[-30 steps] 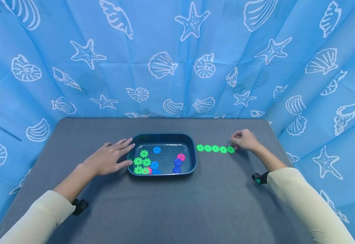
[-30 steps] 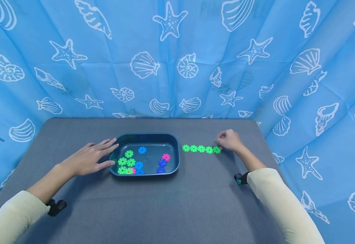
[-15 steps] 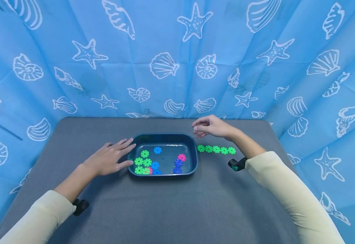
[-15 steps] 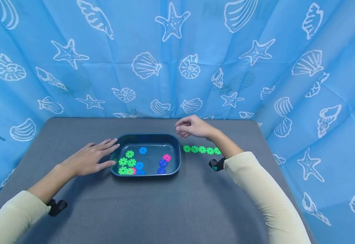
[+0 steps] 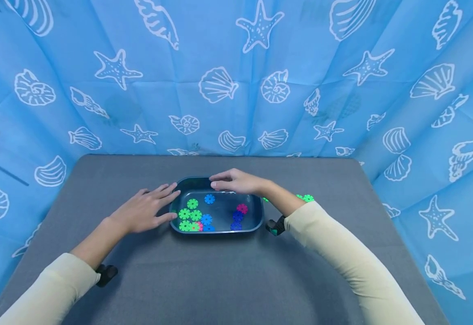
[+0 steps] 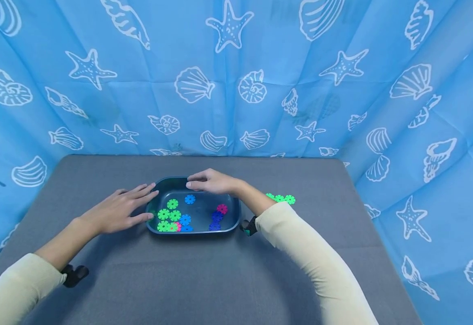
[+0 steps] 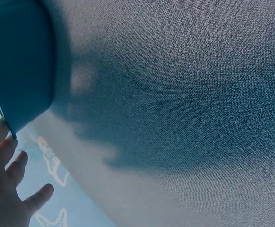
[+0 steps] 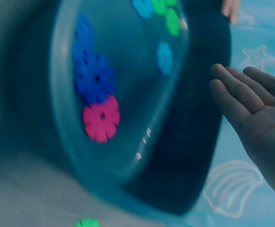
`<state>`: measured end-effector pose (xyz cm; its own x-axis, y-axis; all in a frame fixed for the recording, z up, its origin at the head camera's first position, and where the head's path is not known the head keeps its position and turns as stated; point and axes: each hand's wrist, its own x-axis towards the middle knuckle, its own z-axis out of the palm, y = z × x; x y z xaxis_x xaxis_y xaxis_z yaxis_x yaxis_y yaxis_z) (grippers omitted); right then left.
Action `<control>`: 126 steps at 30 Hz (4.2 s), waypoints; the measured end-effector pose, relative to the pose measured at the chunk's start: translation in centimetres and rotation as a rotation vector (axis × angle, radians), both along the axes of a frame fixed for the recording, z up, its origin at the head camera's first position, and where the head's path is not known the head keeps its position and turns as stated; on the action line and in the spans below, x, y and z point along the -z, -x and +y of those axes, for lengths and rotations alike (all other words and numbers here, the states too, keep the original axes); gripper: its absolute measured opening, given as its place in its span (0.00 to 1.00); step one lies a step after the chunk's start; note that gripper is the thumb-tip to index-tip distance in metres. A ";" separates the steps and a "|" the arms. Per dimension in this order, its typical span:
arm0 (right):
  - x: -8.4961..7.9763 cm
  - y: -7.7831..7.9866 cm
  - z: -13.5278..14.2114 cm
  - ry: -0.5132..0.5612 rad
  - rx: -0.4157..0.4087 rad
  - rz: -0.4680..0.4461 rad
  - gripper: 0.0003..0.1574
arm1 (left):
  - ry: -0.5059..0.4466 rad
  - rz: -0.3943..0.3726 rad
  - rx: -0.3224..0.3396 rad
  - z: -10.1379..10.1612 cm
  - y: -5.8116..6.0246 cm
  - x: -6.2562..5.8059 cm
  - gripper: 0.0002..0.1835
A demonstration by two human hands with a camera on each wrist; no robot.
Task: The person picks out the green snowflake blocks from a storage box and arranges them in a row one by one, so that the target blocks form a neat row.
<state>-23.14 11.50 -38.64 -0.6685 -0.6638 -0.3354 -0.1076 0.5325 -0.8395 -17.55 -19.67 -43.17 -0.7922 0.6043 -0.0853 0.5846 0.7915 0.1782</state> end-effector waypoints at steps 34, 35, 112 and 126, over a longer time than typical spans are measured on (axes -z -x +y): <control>3.0 -1.5 -6.5 -0.186 -0.474 -0.131 0.36 | 0.004 -0.002 0.018 0.0 0.0 -0.1 0.38; 3.0 -1.5 -6.6 -0.187 -0.476 -0.132 0.36 | 0.005 -0.002 0.018 0.0 0.0 -0.2 0.38; -1.8 -1.9 16.1 -0.058 0.008 0.102 0.11 | 0.001 0.014 0.022 0.3 -0.2 -0.2 0.38; 2.3 -2.9 25.1 -0.164 0.327 0.162 0.17 | -0.001 0.004 0.020 0.0 -0.4 -0.4 0.38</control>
